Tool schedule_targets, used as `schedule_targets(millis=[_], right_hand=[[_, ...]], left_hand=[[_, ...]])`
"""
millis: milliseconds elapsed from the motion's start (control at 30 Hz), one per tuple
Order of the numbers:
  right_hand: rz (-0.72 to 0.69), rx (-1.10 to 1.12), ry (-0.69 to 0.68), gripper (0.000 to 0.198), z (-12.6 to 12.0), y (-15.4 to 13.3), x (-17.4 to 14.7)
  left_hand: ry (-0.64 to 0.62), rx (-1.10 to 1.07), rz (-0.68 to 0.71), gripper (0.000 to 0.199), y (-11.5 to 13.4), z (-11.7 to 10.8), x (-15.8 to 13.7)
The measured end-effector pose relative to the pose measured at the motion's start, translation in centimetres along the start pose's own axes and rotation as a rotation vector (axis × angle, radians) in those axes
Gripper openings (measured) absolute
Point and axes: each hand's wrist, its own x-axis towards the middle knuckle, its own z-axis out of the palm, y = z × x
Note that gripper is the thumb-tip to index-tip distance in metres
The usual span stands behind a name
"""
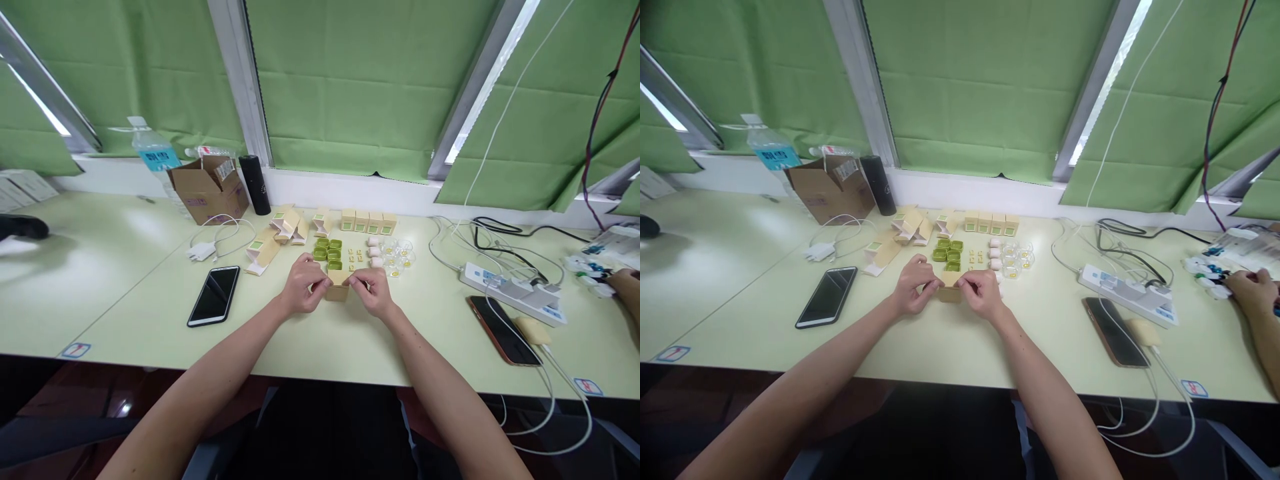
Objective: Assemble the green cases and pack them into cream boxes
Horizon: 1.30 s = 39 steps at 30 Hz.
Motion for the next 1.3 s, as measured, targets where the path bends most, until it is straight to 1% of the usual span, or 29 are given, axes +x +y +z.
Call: schedule_targets(millis=[100, 167, 233, 333, 400, 467, 567, 633, 700, 767, 833, 900, 967, 1033, 1167, 1200, 1233, 1300], right_hand=[[0.014, -0.010, -0.042, 0.042, 0.1, 0.1, 0.0], [0.021, -0.007, -0.035, 0.040, 0.1, 0.1, 0.0], [0.027, 0.023, 0.005, 0.039, 0.1, 0.0, -0.1], [0.040, 0.142, 0.041, 0.038, 0.0, -0.3, -0.2], [0.038, 0.226, 0.012, 0.040, 0.0, -0.6, -0.4], [0.036, 0.261, -0.036, 0.042, 0.0, -0.9, -0.4], [0.047, 0.204, -0.052, 0.048, 0.0, -1.1, -0.4], [0.069, 0.137, -0.004, 0.049, -0.1, -1.1, -0.2], [0.115, 0.077, 0.085, 0.048, -0.2, -0.9, 0.0], [0.173, 0.038, 0.185, 0.046, -0.4, -0.7, 0.2], [0.201, 0.016, 0.267, 0.047, -0.5, -0.5, 0.3], [0.183, 0.001, 0.314, 0.050, -0.6, -0.4, 0.4], [0.149, -0.010, 0.329, 0.053, -0.6, -0.4, 0.3], [0.118, 0.008, 0.279, 0.055, -0.5, -0.5, 0.2], [0.046, 0.127, 0.037, 0.057, -0.2, -0.8, -0.1], [0.037, 0.145, -0.002, 0.057, -0.1, -0.8, -0.1], [0.038, 0.149, -0.015, 0.056, -0.1, -0.7, -0.1], [0.066, 0.123, 0.025, 0.053, 0.0, -0.5, 0.0]], left_hand=[[-0.023, -0.011, 0.009, 0.039, -0.1, 0.2, -0.1], [-0.008, -0.030, 0.026, 0.038, 0.0, 0.3, 0.0], [0.042, -0.040, 0.019, 0.034, 0.1, 0.3, 0.1], [0.160, 0.005, -0.087, 0.025, 0.2, 0.4, 0.4], [0.210, 0.056, -0.189, 0.020, 0.1, 0.5, 0.5], [0.190, 0.091, -0.253, 0.021, 0.0, 0.6, 0.7], [0.092, 0.110, -0.268, 0.022, 0.0, 0.7, 0.7], [0.069, 0.089, -0.255, 0.020, 0.3, 0.7, 0.6], [0.072, -0.007, -0.262, 0.020, 0.5, 0.6, 0.4], [0.088, -0.148, -0.304, 0.022, 0.8, 0.5, 0.3], [0.119, -0.226, -0.358, 0.023, 0.9, 0.5, 0.2], [0.160, -0.209, -0.394, 0.021, 1.0, 0.4, 0.2], [0.181, -0.170, -0.409, 0.018, 1.0, 0.4, 0.4], [0.171, -0.149, -0.414, 0.017, 1.1, 0.3, 0.6], [0.111, -0.136, -0.430, 0.016, 1.3, 0.3, 0.7], [0.100, -0.149, -0.439, 0.016, 1.3, 0.3, 0.7], [0.090, -0.169, -0.450, 0.016, 1.3, 0.4, 0.6], [0.074, -0.212, -0.472, 0.018, 1.3, 0.4, 0.5]])
